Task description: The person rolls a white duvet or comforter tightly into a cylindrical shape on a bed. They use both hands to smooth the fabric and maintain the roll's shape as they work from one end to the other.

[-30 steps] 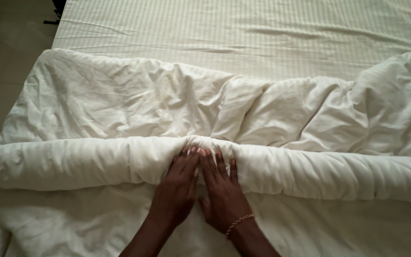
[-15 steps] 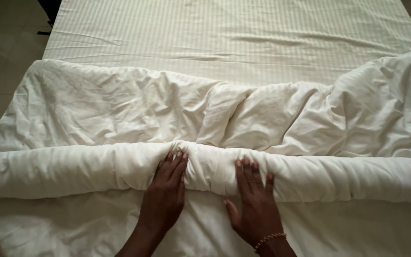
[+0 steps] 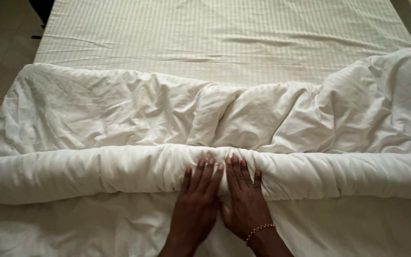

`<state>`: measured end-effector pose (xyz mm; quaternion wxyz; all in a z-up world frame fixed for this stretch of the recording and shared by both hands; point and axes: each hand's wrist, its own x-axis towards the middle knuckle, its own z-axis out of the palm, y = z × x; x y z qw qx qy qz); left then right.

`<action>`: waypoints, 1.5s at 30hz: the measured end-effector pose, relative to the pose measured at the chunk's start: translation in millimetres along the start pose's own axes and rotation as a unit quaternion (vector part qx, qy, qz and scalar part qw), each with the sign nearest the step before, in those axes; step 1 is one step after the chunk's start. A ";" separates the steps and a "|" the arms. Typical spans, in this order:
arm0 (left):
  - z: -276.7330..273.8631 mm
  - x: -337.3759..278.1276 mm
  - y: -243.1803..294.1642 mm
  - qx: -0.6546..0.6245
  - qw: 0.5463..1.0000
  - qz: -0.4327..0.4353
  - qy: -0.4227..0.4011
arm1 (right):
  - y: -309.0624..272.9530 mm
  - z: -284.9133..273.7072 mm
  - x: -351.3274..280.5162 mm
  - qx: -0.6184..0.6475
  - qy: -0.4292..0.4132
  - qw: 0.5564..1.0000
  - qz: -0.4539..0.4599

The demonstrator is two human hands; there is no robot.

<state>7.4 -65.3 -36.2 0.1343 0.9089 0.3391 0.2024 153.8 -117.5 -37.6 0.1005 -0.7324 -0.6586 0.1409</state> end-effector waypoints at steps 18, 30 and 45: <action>-0.2 -0.5 2.8 0.031 0.999 -0.004 0.016 | 17.0 -5.1 -120.5 0.009 0.087 0.996 0.006; 25.6 21.9 45.8 0.000 0.996 0.087 -0.001 | 78.4 38.9 -29.7 -0.043 0.066 0.997 0.005; 16.6 42.2 52.9 -0.028 0.999 0.025 -0.038 | 105.8 -53.9 -54.0 -0.124 0.166 0.977 0.054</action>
